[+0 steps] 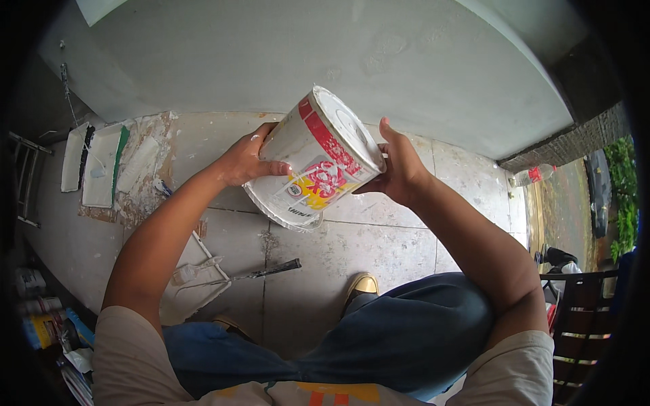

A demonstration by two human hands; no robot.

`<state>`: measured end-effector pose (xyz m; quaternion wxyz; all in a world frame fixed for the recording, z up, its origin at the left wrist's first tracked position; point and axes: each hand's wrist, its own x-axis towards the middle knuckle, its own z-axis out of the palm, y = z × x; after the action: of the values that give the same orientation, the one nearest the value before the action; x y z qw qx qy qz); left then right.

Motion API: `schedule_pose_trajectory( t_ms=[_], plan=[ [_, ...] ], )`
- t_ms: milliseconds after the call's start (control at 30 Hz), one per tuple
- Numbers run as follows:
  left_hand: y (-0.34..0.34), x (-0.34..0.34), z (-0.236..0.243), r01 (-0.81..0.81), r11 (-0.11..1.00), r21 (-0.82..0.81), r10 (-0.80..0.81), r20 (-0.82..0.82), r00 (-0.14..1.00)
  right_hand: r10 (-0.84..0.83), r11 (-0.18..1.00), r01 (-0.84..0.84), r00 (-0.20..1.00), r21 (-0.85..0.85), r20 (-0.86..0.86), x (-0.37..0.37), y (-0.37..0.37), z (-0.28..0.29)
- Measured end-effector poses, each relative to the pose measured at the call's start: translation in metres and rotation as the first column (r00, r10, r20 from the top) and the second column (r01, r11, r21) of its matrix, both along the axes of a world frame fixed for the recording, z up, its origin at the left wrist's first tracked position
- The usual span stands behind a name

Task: Pouring paint from one container into another and mixing it with a brush.

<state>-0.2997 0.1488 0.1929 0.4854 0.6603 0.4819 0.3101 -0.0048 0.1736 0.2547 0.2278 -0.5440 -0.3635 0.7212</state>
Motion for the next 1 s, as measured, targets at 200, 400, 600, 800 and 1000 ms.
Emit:
schedule_pose_trajectory(
  t_ms=[200, 400, 600, 800, 1000],
  plan=[
    [-0.018, -0.013, -0.011, 0.020, 0.999, -0.046, -0.021, -0.024, 0.999, 0.081, 0.995, -0.088, 0.988, 0.050, 0.134, -0.007, 0.004, 0.018],
    [-0.034, -0.012, -0.010, 0.033, 0.999, -0.019, -0.034, -0.047, 0.998, 0.076, 0.991, -0.100, 0.970, 0.091, 0.233, -0.019, 0.000, 0.023],
    [-0.042, -0.023, -0.027, -0.038, 0.999, 0.025, 0.039, -0.016, 0.999, 0.058, 0.988, -0.092, 0.965, 0.121, 0.257, -0.030, 0.000, 0.021],
    [-0.030, -0.023, -0.011, -0.006, 0.999, 0.050, 0.011, -0.114, 0.993, 0.039, 0.979, -0.083, 0.973, 0.187, 0.229, -0.029, 0.005, 0.023],
    [-0.025, -0.027, 0.020, 0.115, 0.993, 0.003, -0.111, -0.247, 0.963, 0.010, 0.954, -0.086, 0.966, 0.287, 0.258, -0.028, 0.008, 0.029]
  ],
)
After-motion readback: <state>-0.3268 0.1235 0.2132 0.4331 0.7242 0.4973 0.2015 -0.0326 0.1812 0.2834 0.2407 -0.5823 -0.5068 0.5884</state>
